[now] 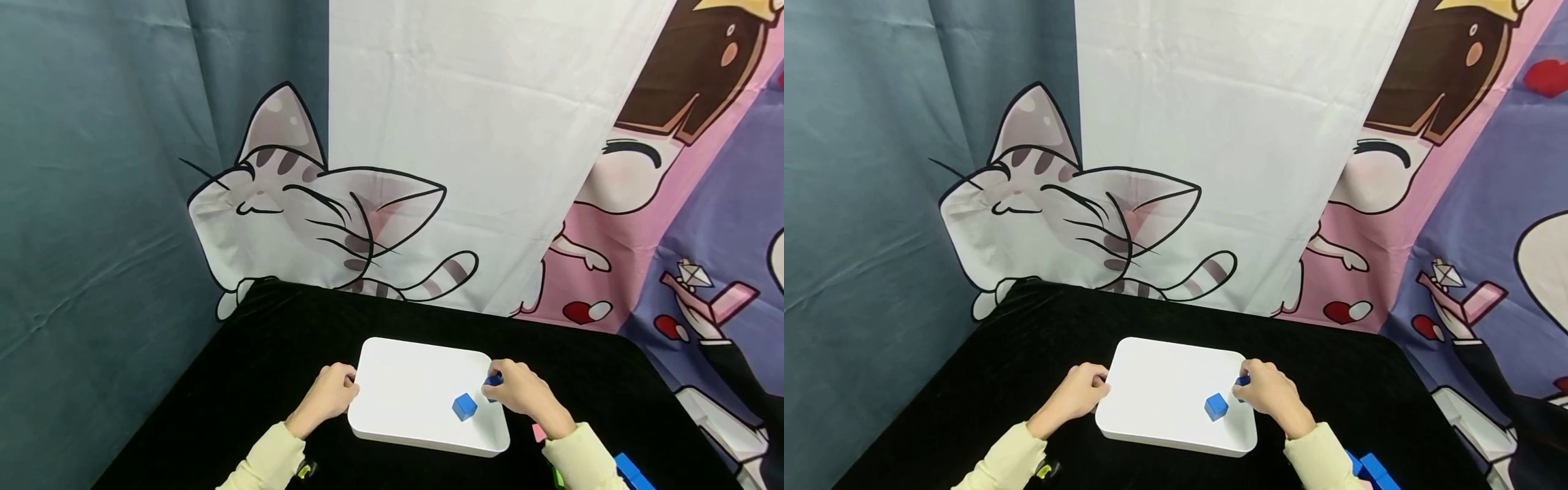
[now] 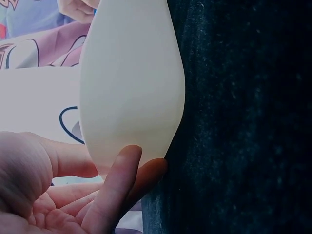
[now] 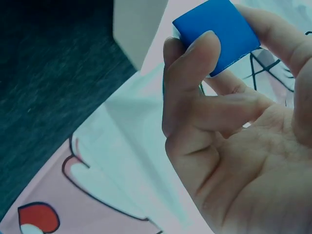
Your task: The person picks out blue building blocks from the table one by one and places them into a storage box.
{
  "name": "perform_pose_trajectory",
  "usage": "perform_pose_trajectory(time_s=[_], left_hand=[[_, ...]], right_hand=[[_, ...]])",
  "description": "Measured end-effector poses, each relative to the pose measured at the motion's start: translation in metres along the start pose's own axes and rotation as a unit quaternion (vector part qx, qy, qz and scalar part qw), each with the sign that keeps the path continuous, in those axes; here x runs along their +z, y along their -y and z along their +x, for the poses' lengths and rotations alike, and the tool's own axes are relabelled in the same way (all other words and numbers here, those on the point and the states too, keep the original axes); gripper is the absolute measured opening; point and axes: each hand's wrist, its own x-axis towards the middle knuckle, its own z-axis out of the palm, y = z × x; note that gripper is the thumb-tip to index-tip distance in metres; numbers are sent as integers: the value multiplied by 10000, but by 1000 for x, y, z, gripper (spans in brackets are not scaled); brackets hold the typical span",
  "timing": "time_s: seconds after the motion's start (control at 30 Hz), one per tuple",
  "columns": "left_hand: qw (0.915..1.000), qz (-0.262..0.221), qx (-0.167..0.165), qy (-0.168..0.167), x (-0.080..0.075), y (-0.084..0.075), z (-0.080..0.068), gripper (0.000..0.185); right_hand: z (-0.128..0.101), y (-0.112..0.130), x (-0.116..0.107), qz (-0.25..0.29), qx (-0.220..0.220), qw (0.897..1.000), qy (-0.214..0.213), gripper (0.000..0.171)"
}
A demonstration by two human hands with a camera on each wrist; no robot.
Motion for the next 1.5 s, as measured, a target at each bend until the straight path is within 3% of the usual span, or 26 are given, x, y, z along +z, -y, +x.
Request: perform_pose_trajectory(time_s=[0.5,0.8,1.13,1.5], left_hand=[[10000,-42,28,-3,0,-1,0,10],[9999,-149,14,4,0,0,1,9],[9997,-243,19,31,0,0,1,10],[9992,-389,-22,110,0,1,1,11]], right_hand=[[4,31,14,-65,-277,9994,195,20],[2,54,27,-136,-939,9954,147,16],[0,70,36,-234,-1305,9910,200,15],[-5,73,41,-494,-1248,9899,453,18]])
